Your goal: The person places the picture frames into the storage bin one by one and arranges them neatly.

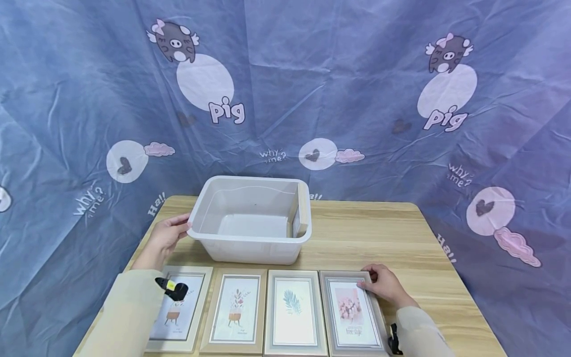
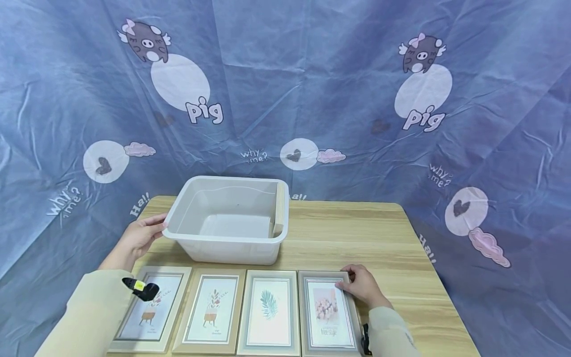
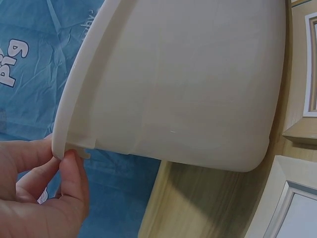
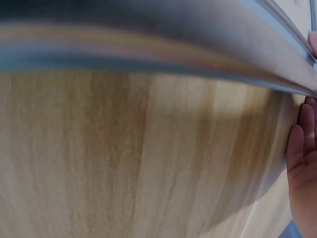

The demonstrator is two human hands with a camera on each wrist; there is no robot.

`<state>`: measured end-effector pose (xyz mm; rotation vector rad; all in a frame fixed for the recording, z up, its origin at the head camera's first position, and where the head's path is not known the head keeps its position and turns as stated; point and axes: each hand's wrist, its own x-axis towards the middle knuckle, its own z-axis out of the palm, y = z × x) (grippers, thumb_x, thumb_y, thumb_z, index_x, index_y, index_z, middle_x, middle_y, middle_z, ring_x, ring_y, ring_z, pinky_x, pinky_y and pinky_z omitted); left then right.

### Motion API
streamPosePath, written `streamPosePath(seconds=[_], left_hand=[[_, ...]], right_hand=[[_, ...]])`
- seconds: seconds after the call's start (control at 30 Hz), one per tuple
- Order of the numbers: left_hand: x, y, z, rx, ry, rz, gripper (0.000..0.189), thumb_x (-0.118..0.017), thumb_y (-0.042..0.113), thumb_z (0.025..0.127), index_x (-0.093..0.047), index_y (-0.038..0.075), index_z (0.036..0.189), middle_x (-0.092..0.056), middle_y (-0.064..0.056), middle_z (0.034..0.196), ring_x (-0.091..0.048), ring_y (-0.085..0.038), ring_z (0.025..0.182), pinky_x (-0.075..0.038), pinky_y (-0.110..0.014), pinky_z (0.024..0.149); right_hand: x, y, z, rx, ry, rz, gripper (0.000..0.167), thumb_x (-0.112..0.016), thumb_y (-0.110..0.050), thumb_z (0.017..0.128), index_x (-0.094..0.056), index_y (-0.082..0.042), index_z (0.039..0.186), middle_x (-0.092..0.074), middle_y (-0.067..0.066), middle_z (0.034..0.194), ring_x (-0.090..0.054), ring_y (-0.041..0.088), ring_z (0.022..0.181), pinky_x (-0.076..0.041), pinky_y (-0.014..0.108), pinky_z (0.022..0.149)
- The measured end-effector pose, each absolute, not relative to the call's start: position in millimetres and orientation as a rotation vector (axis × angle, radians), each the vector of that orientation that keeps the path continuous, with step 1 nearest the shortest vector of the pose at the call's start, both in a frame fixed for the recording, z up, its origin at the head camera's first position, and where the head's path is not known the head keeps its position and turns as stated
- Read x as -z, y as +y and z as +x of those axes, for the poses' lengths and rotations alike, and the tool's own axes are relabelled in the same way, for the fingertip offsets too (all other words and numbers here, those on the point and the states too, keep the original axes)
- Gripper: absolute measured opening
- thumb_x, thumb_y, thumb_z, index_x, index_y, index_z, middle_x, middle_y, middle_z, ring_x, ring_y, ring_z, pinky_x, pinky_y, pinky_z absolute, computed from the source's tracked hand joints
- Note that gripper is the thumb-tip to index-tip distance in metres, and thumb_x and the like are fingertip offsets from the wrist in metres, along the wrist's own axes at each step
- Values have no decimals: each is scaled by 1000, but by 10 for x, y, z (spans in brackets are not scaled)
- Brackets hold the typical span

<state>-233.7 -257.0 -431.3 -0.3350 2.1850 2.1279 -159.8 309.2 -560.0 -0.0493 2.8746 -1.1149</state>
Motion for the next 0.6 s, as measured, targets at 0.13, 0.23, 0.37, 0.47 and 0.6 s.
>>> streamPosePath(seconds=[0.13, 0.23, 0.37, 0.47, 0.6], left_hand=[[4311, -2563, -2341, -2116, 2196, -345, 47, -54, -4, 93, -39, -11, 137, -52, -19, 124, -58, -1, 85, -52, -16, 79], [4304, -2560, -2345, -2096, 2210, -358, 47, -55, -2, 94, -40, -10, 137, -50, -21, 128, -58, 0, 85, -52, -15, 78], [4303, -2564, -2349, -2101, 2205, -356, 47, -55, -3, 93, -40, -10, 137, -53, -18, 123, -58, 0, 85, -52, -16, 78], [4304, -2571, -2349, -2118, 2192, -345, 47, -55, -4, 93, -40, -11, 137, -58, -9, 112, -58, 0, 84, -52, -16, 78], [4305, -2577, -2345, -2133, 2177, -347, 48, -55, -5, 93, -39, -11, 137, -59, -3, 105, -59, 0, 83, -52, -16, 77]], right_hand=[[5627, 3092, -1609, 1107, 2889, -32, 31, -82, -17, 73, -65, -4, 95, -58, 4, 87, -55, 15, 75, -49, 27, 65], [5630, 3089, -1611, 1088, 2901, -10, 29, -82, -16, 74, -65, -5, 94, -57, 5, 89, -54, 15, 75, -49, 27, 64], [5614, 3081, -1607, 1058, 2916, 8, 28, -82, -15, 74, -64, -5, 94, -56, 6, 89, -54, 16, 75, -48, 28, 64], [5584, 3072, -1611, 1058, 2917, 19, 28, -81, -14, 75, -64, -5, 95, -56, 6, 89, -54, 17, 76, -48, 29, 64], [5521, 3060, -1620, 1116, 2873, 35, 28, -79, -12, 78, -63, -3, 99, -62, 7, 91, -59, 19, 79, -52, 30, 64]])
